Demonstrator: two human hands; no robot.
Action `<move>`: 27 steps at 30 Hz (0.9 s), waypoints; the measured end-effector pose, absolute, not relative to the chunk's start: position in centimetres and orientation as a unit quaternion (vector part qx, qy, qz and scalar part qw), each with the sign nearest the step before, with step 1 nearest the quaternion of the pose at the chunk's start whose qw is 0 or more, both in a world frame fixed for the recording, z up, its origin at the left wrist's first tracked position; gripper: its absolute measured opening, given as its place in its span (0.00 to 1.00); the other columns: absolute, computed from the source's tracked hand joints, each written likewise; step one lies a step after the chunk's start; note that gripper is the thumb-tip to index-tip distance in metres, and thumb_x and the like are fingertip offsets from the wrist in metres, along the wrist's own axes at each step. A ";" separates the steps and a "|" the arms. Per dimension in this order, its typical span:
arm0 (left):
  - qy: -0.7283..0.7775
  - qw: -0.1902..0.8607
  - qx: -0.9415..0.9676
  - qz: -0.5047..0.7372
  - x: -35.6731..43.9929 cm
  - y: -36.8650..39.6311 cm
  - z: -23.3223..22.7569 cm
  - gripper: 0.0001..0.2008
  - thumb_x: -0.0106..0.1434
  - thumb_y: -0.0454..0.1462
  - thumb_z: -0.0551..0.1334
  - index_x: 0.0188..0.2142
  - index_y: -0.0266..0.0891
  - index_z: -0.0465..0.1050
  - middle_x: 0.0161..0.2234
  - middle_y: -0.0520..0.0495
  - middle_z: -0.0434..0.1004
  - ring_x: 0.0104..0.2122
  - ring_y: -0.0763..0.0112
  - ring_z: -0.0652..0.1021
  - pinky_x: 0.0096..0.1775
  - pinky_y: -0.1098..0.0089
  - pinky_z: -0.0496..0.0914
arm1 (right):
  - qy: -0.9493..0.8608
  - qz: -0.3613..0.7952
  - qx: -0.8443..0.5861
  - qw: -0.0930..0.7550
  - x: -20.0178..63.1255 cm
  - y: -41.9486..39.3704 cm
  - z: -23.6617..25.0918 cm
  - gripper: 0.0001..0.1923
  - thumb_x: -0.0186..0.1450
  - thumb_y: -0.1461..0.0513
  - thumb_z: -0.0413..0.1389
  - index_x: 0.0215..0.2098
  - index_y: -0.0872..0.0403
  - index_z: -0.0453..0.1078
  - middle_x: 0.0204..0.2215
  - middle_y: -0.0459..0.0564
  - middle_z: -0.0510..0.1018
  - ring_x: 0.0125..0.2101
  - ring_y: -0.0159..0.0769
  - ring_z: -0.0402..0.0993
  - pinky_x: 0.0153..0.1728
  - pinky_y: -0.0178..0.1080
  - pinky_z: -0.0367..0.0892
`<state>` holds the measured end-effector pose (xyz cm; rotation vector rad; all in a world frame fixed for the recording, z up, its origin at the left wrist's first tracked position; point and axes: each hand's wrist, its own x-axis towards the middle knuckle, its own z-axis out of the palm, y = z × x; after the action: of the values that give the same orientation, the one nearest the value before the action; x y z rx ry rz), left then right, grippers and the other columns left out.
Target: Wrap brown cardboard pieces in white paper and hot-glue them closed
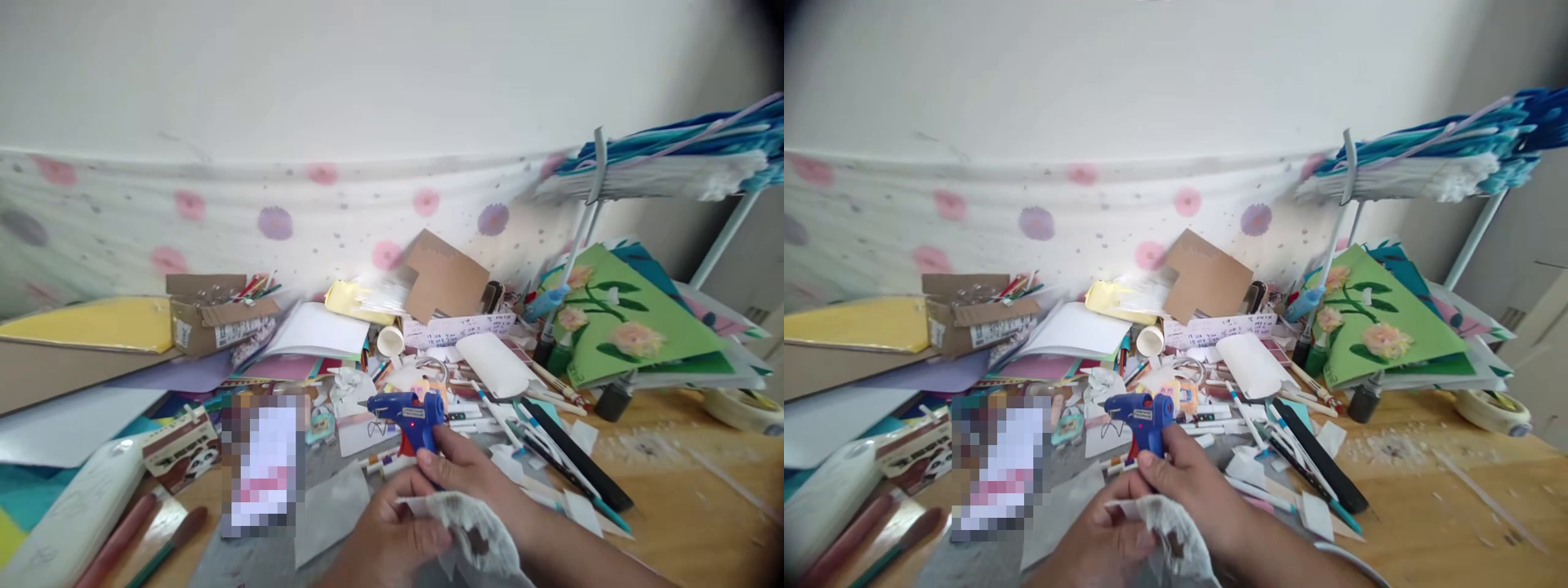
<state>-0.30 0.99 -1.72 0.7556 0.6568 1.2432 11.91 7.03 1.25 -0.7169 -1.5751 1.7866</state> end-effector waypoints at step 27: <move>0.475 0.550 0.338 0.598 -2.1 2.6 -3.2 0.20 0.32 0.48 0.73 0.19 0.37 0.72 0.45 0.42 0.70 0.44 0.52 0.70 0.46 0.64 0.59 | -0.894 -0.158 -0.416 0.049 -0.1 29.8 7.7 0.16 0.65 0.59 0.53 0.50 0.57 0.65 0.48 0.54 0.71 0.43 0.39 0.71 0.42 0.46 0.69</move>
<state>-2.05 2.56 -3.16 0.8008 1.1245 1.4148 -0.11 29.78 7.66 -1.2665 -2.7256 -0.4815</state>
